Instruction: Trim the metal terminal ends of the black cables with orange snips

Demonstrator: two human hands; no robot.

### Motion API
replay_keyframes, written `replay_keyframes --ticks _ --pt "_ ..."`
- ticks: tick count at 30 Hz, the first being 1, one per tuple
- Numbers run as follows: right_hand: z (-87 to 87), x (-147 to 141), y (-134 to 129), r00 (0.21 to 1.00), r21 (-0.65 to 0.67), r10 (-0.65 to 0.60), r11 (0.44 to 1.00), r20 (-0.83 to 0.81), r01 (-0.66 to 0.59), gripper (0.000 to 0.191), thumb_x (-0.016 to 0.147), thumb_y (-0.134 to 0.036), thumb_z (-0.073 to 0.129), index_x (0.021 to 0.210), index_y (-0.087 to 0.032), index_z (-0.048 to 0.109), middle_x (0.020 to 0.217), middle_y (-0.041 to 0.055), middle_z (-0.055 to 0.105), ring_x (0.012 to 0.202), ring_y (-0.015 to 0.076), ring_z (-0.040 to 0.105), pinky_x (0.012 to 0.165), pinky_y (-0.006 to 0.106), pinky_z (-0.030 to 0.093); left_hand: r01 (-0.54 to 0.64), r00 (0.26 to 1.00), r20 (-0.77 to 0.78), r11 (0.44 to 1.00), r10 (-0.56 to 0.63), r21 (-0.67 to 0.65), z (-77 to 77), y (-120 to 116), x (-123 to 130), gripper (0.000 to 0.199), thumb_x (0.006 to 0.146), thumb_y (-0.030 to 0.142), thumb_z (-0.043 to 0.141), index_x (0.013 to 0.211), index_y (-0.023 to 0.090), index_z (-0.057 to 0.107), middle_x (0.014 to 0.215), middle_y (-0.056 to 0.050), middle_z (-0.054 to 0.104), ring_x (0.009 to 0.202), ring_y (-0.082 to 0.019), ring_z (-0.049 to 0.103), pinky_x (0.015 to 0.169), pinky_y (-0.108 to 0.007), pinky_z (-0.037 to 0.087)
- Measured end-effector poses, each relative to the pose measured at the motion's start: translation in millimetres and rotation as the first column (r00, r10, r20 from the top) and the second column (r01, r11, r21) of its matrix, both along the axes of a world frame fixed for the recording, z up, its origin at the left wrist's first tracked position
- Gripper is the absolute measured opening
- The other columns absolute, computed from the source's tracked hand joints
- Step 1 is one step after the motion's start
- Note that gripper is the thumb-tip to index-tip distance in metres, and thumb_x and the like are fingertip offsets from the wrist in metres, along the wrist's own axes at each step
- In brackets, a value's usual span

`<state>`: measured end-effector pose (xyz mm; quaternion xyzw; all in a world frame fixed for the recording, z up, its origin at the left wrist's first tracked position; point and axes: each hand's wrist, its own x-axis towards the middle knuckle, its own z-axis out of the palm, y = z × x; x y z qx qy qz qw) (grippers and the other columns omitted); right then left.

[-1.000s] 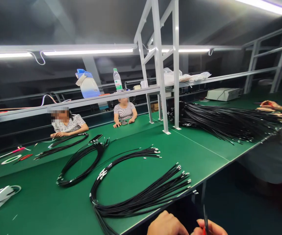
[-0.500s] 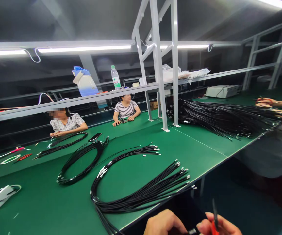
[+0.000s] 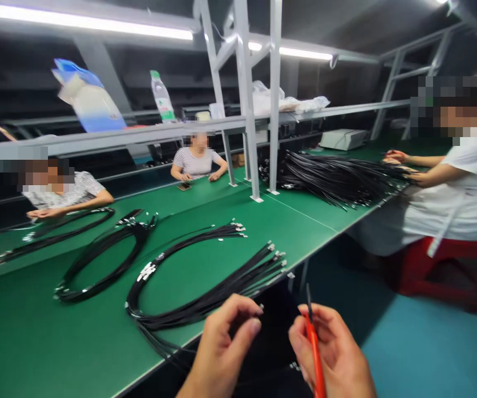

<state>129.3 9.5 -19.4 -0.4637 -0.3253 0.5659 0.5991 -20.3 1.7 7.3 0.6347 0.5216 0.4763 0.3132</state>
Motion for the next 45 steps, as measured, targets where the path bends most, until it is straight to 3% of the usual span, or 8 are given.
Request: replay_keyframes --ticks 2,6,13,19,26,39,42,45 --pt "7.9 -1 0 1.000 0.050 -0.015 0.999 -0.015 0.015 0.045 0.057 -0.030 0.085 0.093 -0.022 0.059 0.067 -0.0034 0.063 0.044 0.0060 0.050 0.039 0.014 0.038 0.001 0.998 0.055 1.000 0.001 -0.027 4.6 1 -1 0.009 0.083 0.016 0.055 0.085 0.019 0.063 0.077 0.000 0.064 0.072 -0.013 0.058 0.067 -0.021 0.043" --pt "11.9 -6 4 0.997 0.083 0.077 0.994 0.000 -0.077 0.043 0.059 -0.020 0.083 0.093 -0.023 0.058 0.071 -0.0034 0.063 0.054 0.0092 0.053 0.046 0.017 0.042 0.038 0.993 0.117 0.996 -0.028 -0.087 5.0 9 -5 0.006 0.080 0.021 0.061 0.081 0.017 0.065 0.078 -0.001 0.065 0.074 -0.014 0.058 0.068 -0.022 0.044" --pt "24.3 -18 9 0.993 0.168 0.115 0.979 0.017 -0.116 0.037 0.065 -0.019 0.079 0.092 -0.023 0.055 0.078 -0.0028 0.065 0.068 0.0120 0.060 0.065 0.023 0.050 0.082 0.990 0.123 0.982 -0.062 -0.170 2.1 12 -1 0.012 0.076 0.025 0.065 0.072 0.015 0.063 0.067 -0.001 0.064 0.063 -0.014 0.056 0.059 -0.022 0.044" --pt "19.2 -22 14 0.997 0.164 0.074 0.984 -0.031 -0.068 0.028 0.073 -0.020 0.074 0.092 -0.024 0.053 0.069 -0.0063 0.061 0.050 0.0069 0.051 0.047 0.018 0.041 0.044 0.998 -0.029 0.991 -0.048 -0.130 -1.1 12 -3 0.006 0.077 0.019 0.063 0.072 0.017 0.066 0.070 -0.001 0.066 0.065 -0.014 0.057 0.060 -0.023 0.044" --pt "11.2 -24 16 0.983 0.139 0.084 0.988 -0.162 -0.061 0.029 0.074 -0.012 0.070 0.094 -0.023 0.053 0.076 -0.0041 0.063 0.053 0.0066 0.052 0.048 0.017 0.042 0.059 0.997 0.057 0.981 -0.049 -0.187 -5.8 13 -8 0.010 0.078 0.023 0.062 0.071 0.016 0.063 0.067 -0.001 0.064 0.064 -0.014 0.057 0.059 -0.022 0.043" --pt "13.1 -28 19 0.981 0.104 0.078 0.993 -0.177 -0.060 0.028 0.071 -0.013 0.071 0.089 -0.022 0.053 0.070 -0.0046 0.062 0.052 0.0086 0.055 0.052 0.020 0.046 -0.027 0.979 -0.204 0.999 0.020 -0.027 -12.6 8 -3 0.011 0.082 0.019 0.059 0.072 0.019 0.063 0.067 0.002 0.062 0.059 -0.012 0.055 0.056 -0.022 0.041" --pt "14.1 -28 20 0.962 0.068 0.107 0.993 -0.251 -0.093 0.028 0.069 -0.008 0.069 0.088 -0.022 0.053 0.067 -0.0056 0.060 0.050 0.0076 0.052 0.049 0.019 0.044 -0.025 0.978 -0.209 1.000 0.025 0.004 -13.0 7 -3 0.009 0.082 0.019 0.060 0.075 0.019 0.065 0.069 0.002 0.063 0.060 -0.012 0.057 0.057 -0.021 0.042" --pt "11.1 -27 21 0.903 0.024 0.170 0.984 -0.394 -0.175 0.024 0.071 -0.008 0.064 0.089 -0.020 0.054 0.069 -0.0040 0.059 0.051 0.0082 0.053 0.049 0.019 0.044 0.014 0.995 -0.102 0.999 -0.019 -0.051 -13.8 7 -3 0.009 0.083 0.021 0.059 0.076 0.019 0.065 0.071 0.001 0.065 0.063 -0.013 0.059 0.060 -0.022 0.044"
